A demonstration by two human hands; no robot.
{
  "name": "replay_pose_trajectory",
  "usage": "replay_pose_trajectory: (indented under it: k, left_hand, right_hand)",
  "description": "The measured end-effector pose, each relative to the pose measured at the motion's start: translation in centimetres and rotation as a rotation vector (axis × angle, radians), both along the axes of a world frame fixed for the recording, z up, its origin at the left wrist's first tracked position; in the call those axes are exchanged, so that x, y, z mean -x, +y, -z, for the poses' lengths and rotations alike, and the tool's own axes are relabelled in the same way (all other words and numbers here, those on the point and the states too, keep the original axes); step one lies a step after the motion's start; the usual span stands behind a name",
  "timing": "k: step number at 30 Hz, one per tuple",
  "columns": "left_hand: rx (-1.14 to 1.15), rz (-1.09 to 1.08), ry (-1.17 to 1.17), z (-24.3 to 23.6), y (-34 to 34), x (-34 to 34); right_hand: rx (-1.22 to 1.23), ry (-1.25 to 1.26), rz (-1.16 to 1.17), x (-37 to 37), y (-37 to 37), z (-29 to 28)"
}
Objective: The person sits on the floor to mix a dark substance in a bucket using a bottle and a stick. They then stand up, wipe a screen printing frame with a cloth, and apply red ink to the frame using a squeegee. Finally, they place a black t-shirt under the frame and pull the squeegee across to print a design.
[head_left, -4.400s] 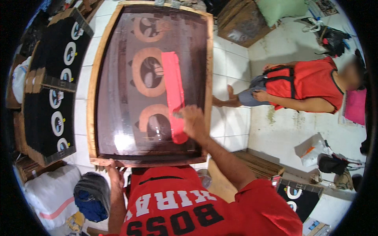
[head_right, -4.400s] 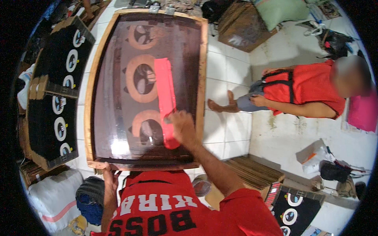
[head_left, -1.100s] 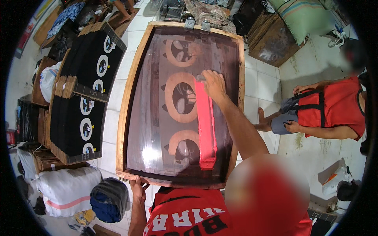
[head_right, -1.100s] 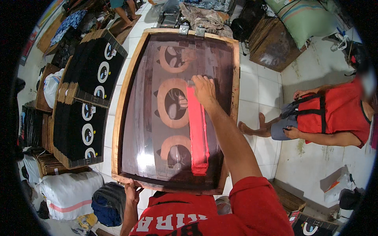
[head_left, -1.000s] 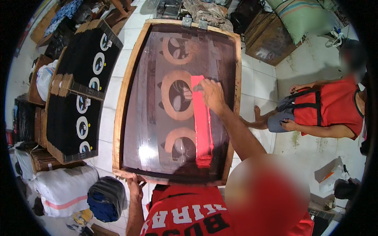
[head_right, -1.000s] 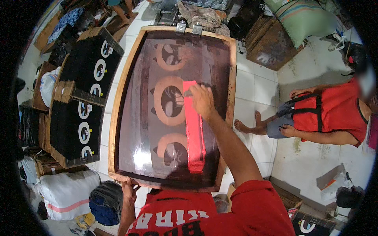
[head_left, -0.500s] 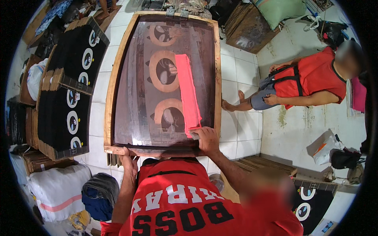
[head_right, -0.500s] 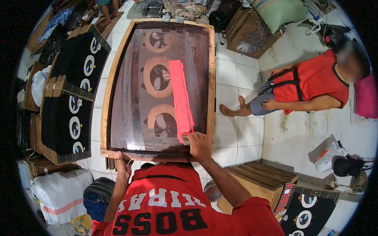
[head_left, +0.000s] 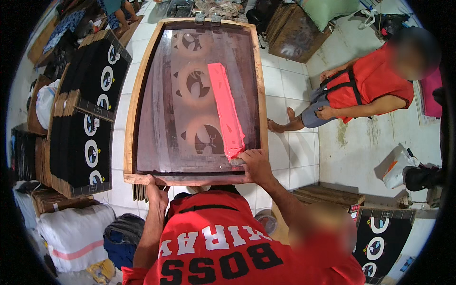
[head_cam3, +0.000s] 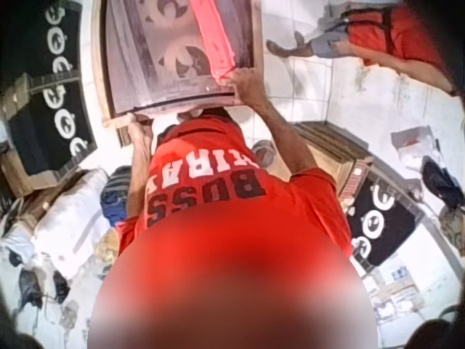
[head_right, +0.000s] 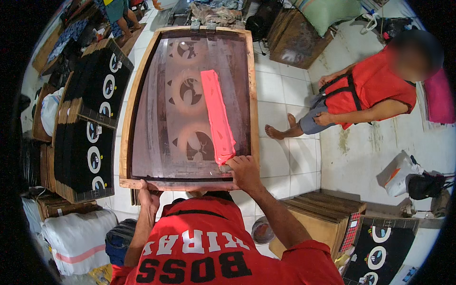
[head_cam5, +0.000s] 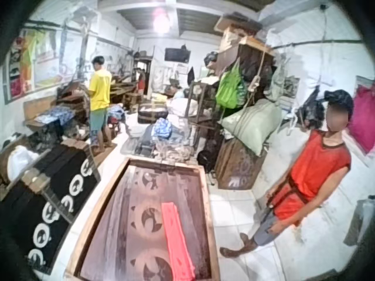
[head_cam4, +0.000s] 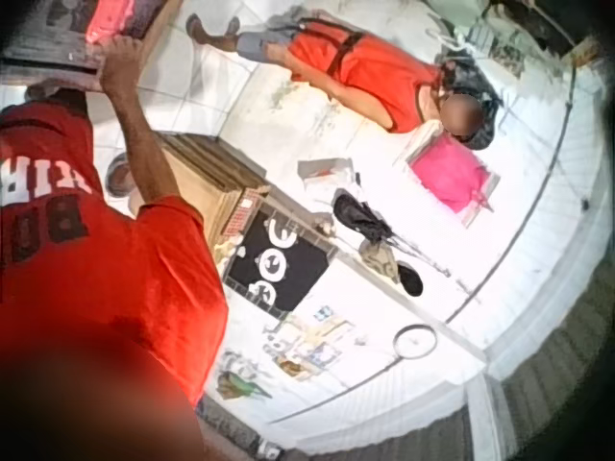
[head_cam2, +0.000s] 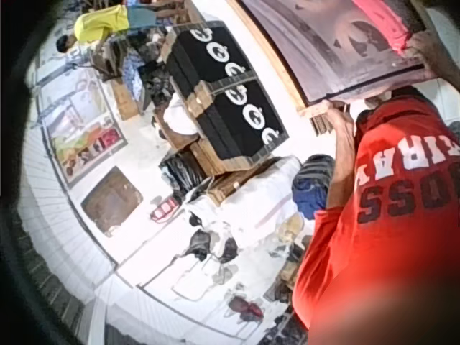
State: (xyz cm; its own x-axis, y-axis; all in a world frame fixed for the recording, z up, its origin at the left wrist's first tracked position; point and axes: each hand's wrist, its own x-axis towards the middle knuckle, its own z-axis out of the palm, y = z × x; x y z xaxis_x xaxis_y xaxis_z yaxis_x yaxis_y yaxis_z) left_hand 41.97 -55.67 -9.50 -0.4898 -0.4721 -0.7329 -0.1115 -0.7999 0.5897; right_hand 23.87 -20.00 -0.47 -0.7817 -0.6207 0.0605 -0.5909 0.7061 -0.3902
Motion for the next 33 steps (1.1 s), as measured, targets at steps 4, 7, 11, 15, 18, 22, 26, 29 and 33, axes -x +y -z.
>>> replay_pose_trajectory:
  k: [4, 7, 11, 15, 18, 22, 26, 29, 33]
  left_hand:
    - [0.03, -0.031, -0.01, 0.0, 0.1, -0.1]
    - [0.035, -0.054, -0.03, 0.3, 0.2, -0.2]
    - [0.079, -0.129, -0.157, -0.1, 0.9, 0.1]
    - [0.108, -0.114, -0.174, -1.5, 1.7, 0.2]
    - [0.101, -0.154, -0.199, -2.2, 2.2, 0.4]
    - [0.12, -0.191, -0.223, -2.7, 2.6, 0.4]
    - [0.112, -0.195, -0.194, -3.7, 2.8, 1.1]
    - [0.118, -0.283, -0.183, -4.5, 3.2, 2.3]
    - [0.124, -0.304, -0.294, -4.7, 3.3, 2.7]
  right_hand:
    - [0.027, 0.092, -0.056, 2.9, -0.9, 0.4]
    - [0.06, 0.113, -0.089, 8.9, -2.8, 0.8]
    - [0.113, 0.099, -0.146, 19.2, -6.4, 1.2]
    - [0.122, 0.112, -0.156, 29.7, -10.8, 2.3]
    - [0.134, 0.151, -0.142, 36.4, -14.1, 2.9]
    - [0.205, 0.183, -0.118, 39.5, -15.7, 3.0]
    - [0.057, 0.124, -0.136, 35.3, -13.6, 3.2]
    - [0.137, 0.132, -0.116, 33.3, -12.8, 3.5]
    - [0.272, 0.247, -0.033, 35.9, -14.6, 3.8]
